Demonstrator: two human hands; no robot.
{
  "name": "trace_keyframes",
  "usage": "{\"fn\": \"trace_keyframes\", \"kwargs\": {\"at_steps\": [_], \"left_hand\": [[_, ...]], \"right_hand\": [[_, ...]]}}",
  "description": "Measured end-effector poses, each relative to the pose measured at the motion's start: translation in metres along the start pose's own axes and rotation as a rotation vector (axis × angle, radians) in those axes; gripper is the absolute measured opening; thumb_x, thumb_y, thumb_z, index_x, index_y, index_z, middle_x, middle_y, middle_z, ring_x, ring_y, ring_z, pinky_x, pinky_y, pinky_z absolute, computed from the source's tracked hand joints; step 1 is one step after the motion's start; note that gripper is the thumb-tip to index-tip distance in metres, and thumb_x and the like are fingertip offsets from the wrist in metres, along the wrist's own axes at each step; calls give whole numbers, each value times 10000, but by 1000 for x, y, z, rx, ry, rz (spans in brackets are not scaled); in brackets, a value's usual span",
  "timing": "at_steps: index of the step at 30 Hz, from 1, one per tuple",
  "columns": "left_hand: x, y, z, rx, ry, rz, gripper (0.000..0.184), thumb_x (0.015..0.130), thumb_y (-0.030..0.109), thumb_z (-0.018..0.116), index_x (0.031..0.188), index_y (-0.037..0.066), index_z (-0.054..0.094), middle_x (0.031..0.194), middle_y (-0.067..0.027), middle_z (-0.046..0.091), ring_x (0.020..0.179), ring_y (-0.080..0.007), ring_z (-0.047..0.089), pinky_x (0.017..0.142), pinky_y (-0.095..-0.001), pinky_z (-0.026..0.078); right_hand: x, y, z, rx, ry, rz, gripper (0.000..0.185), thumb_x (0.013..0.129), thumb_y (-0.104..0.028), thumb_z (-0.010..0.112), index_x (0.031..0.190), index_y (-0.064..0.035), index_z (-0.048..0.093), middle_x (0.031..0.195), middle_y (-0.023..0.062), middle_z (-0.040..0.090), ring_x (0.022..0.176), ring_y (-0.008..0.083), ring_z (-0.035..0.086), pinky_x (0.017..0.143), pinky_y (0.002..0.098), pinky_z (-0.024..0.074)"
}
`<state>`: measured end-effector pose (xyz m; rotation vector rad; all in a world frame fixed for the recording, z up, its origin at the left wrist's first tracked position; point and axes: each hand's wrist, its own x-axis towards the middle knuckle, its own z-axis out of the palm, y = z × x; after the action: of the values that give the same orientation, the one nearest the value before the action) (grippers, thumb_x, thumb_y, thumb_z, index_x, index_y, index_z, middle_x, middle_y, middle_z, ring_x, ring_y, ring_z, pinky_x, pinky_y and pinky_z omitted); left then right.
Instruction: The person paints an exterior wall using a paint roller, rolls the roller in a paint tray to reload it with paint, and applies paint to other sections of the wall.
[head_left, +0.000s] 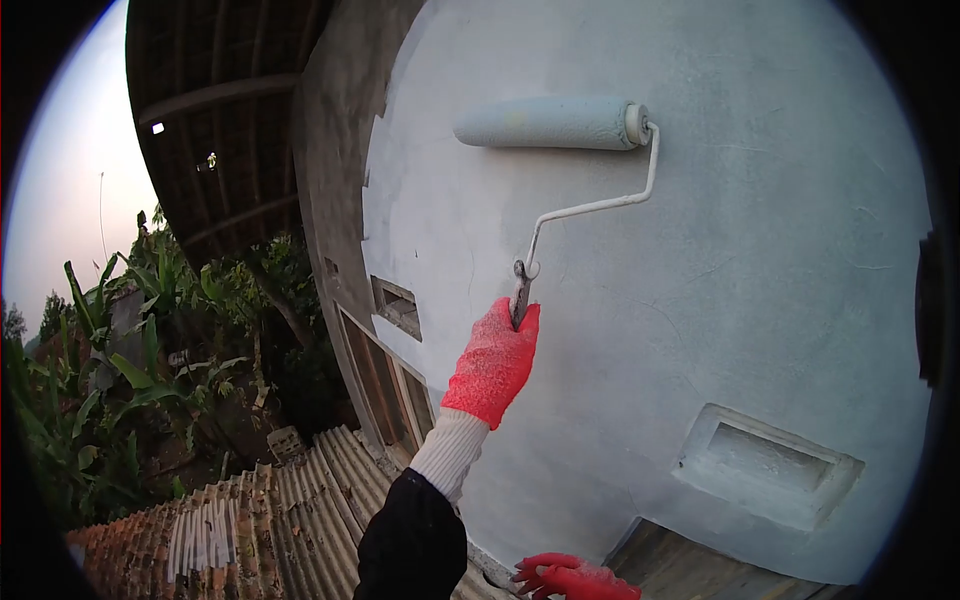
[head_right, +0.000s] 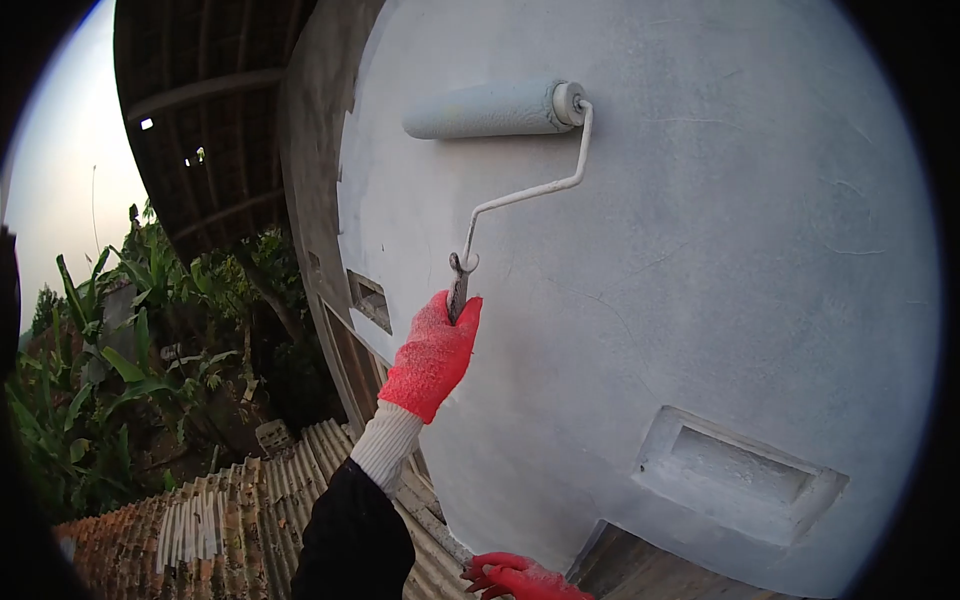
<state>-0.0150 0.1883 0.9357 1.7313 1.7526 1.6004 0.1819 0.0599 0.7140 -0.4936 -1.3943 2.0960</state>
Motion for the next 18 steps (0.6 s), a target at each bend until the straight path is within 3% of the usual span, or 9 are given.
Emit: {"fn": "trace_keyframes", "kwargs": {"at_steps": [2,4,6,8,9,11,12,13,18], "left_hand": [[6,15,3,-36,15,23,360,935,357,548,864,6,509,640,-87,526,571,-185,510,577,-368,433],[-4,-1,16,-68,-13,5,349,937,357,550,899,12,516,658,-86,537,589,-182,532,586,-362,440],[-26,-28,33,-44,-70,-58,394,943,394,516,949,0,510,786,-224,593,750,-402,584,699,-454,446],[-50,-41,37,-32,-142,-124,392,939,390,529,948,-2,509,792,-225,597,767,-405,581,707,-454,447],[-48,-41,35,-23,-137,-108,392,939,390,529,948,-2,509,792,-225,597,767,-405,581,707,-454,447],[-41,-42,25,6,-129,-100,394,935,393,538,953,1,508,791,-216,600,768,-391,581,713,-453,448],[-30,-26,13,-21,-122,-81,399,930,403,546,948,7,508,777,-188,601,735,-333,596,700,-429,458],[-20,1,-4,-26,-95,-60,365,923,397,572,923,37,514,643,-43,499,542,-145,511,533,-317,441],[47,125,-55,16,1,46,357,933,406,520,948,51,486,645,-35,499,491,-125,514,488,-297,456]], "right_hand": [[0,13,-7,-201,-22,-184,408,987,-312,489,1298,-47,482,1139,103,618,1002,203,607,832,312,491],[0,16,-11,-243,-13,-201,416,989,-305,485,1314,-47,465,1154,113,610,1007,215,606,847,327,488],[-7,7,-4,-25,47,-141,409,986,-292,491,1310,-43,471,1177,120,598,1016,222,602,860,340,484],[-7,13,-13,-145,17,-257,404,986,-284,489,1309,-44,471,1191,123,590,1016,222,601,866,349,481],[-7,9,-14,-95,38,-178,399,987,-277,485,1312,-46,470,1186,122,592,1014,222,601,862,350,482],[-4,7,-20,-60,69,-49,386,988,-257,476,1315,-52,468,1176,121,600,1016,224,603,851,351,486],[-1,5,-21,-57,63,-56,386,988,-257,476,1315,-52,468,1176,121,600,1016,224,603,851,351,486],[1,2,-22,-42,51,-58,386,988,-258,476,1315,-52,470,1175,123,602,1018,226,605,848,352,487],[10,-15,-23,35,-110,-210,383,987,-260,484,1308,-53,483,1168,128,612,1019,235,612,839,352,492]]}}
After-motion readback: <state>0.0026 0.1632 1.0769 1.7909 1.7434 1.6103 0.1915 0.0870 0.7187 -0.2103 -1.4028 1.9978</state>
